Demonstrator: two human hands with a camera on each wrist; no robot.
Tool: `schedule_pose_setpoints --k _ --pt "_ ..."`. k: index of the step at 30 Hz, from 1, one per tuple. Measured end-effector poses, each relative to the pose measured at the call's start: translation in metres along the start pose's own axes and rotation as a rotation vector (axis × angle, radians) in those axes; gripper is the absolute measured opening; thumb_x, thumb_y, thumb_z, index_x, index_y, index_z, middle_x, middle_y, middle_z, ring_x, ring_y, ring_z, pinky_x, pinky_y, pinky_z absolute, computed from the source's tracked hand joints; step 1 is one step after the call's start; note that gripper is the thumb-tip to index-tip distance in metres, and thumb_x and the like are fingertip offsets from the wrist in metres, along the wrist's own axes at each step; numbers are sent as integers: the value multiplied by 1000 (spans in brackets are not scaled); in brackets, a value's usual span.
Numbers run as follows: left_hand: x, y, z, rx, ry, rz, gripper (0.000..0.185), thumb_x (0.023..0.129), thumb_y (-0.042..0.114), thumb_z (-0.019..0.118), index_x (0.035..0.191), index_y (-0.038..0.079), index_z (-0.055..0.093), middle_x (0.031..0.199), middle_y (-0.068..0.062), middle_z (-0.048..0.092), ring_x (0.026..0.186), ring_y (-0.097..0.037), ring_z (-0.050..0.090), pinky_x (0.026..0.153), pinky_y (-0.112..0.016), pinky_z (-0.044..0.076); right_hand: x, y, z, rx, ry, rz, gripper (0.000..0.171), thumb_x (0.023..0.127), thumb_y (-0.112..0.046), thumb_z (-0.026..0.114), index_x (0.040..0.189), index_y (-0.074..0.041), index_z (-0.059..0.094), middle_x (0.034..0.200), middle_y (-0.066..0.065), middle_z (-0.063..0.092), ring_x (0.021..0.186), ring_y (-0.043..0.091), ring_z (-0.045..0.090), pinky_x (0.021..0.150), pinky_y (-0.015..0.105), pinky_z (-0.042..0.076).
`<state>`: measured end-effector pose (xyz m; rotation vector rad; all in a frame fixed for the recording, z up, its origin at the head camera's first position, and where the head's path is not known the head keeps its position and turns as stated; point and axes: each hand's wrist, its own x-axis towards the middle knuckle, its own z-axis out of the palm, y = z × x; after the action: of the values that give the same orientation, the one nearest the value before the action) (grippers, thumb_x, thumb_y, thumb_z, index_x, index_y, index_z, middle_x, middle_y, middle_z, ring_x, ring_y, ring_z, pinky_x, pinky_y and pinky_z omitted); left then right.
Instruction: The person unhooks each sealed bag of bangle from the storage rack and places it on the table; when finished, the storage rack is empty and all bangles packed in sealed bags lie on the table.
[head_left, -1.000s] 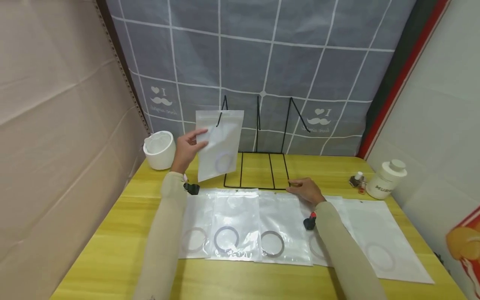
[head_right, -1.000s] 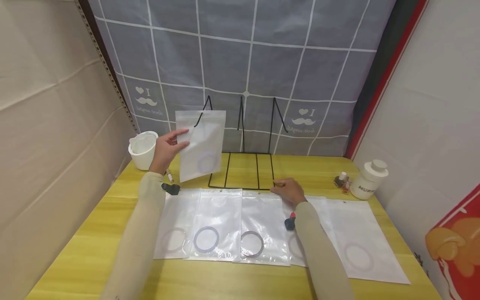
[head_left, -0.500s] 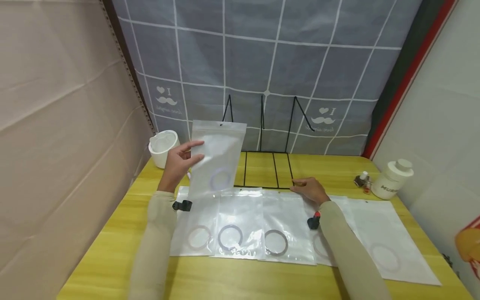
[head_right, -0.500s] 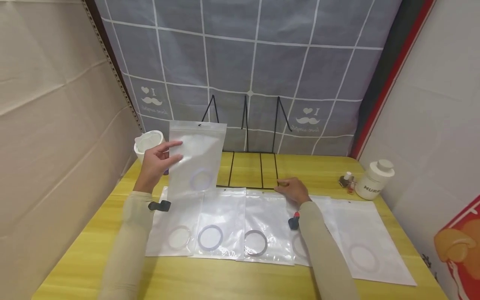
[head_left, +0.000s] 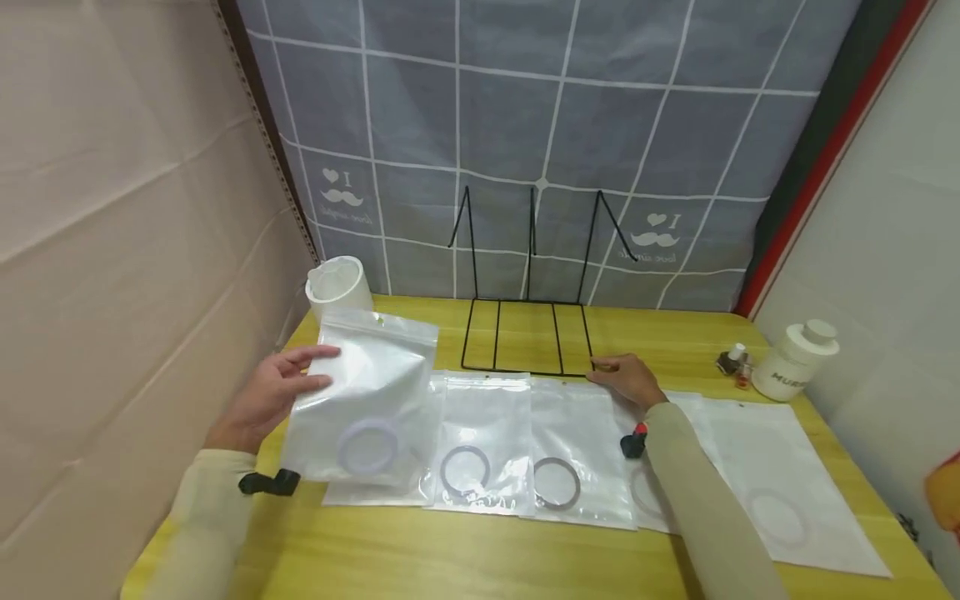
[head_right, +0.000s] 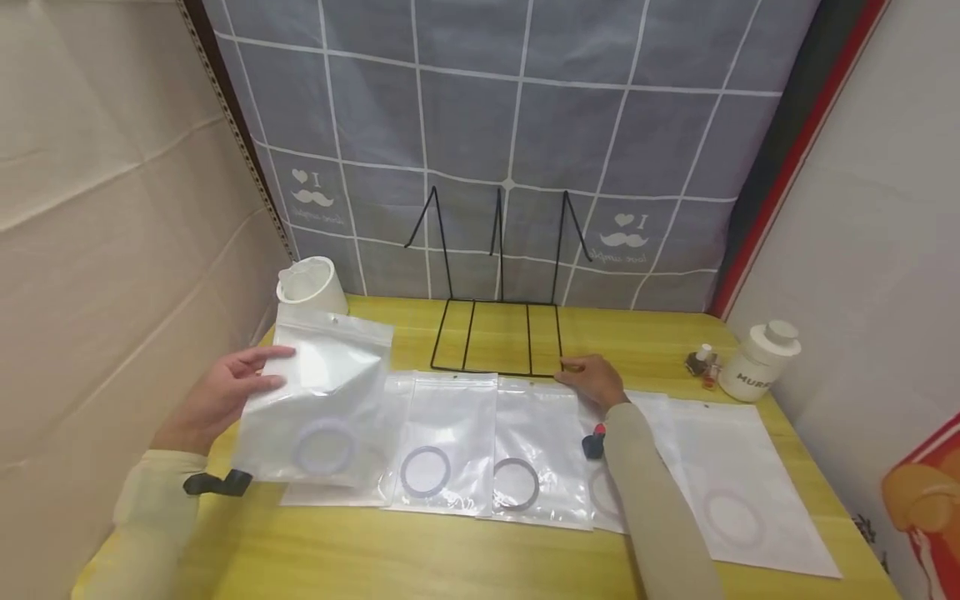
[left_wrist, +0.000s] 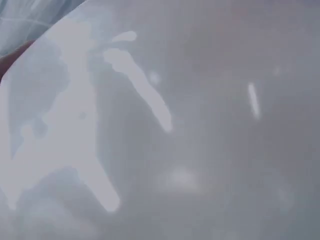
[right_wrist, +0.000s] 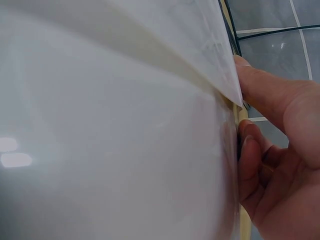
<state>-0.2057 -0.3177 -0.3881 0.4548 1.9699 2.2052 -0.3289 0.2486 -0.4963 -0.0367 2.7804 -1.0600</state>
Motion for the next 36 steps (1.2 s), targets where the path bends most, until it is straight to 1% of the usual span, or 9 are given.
schedule_pose_setpoints --k 2,5,9,12,16,21,28,33,36 --pt "-7 -10 -24 -1 -17 -124 43 97 -10 55 120 20 74 108 0 70 93 -13 69 77 -29 60 0 1 -2 4 4 14 63 89 -52 73 142 -20 61 148 20 51 136 44 45 109 61 37" --pt "-13 -28 -56 93 -32 -261 39 99 -6 56 118 23 73 102 2 71 90 -11 68 78 -28 59 1 3 -4 -4 9 5 64 88 -52 74 141 -19 61 147 21 52 134 44 47 108 61 39" --pt "-16 -49 -84 307 0 -362 32 96 3 66 126 13 70 108 8 67 88 -9 65 79 -25 56 0 7 -1 4 16 -29 62 88 -51 74 139 -17 63 145 21 55 131 43 50 105 59 42" --pt "-17 -59 -96 433 55 -407 44 92 10 73 134 1 62 122 -3 62 90 -12 63 79 -27 54 -1 8 3 23 10 -44 60 89 -49 75 138 -16 64 144 20 56 130 43 51 104 58 44" --pt "-18 -65 -103 545 98 -432 56 91 14 75 139 -6 53 139 -27 48 96 -18 58 80 -27 52 -2 7 7 27 7 -30 59 89 -48 75 138 -17 65 144 20 56 130 42 52 104 58 43" --pt "-15 -67 -106 651 106 -382 58 90 15 77 137 -10 54 144 -34 44 109 -25 51 84 -25 48 -2 2 5 13 8 -7 60 89 -48 74 139 -17 64 145 20 55 131 42 51 105 59 42" --pt "-6 -73 -108 794 165 -392 66 83 26 83 136 -5 57 147 -37 40 131 -51 37 106 -63 33 1 -2 1 13 18 24 61 88 -49 76 139 -18 64 145 20 55 131 41 51 106 58 42" --pt "0 -76 -105 909 196 -472 80 78 37 87 141 -2 55 129 -34 45 114 -46 43 96 -58 40 2 -1 0 10 15 33 62 88 -51 75 139 -19 63 145 20 55 130 40 52 105 57 42" --pt "1 -76 -101 887 227 -566 87 76 39 88 146 2 52 126 -31 42 111 -43 43 95 -56 45 2 1 -1 12 12 33 62 88 -51 75 140 -20 63 145 20 54 130 40 52 105 57 42"
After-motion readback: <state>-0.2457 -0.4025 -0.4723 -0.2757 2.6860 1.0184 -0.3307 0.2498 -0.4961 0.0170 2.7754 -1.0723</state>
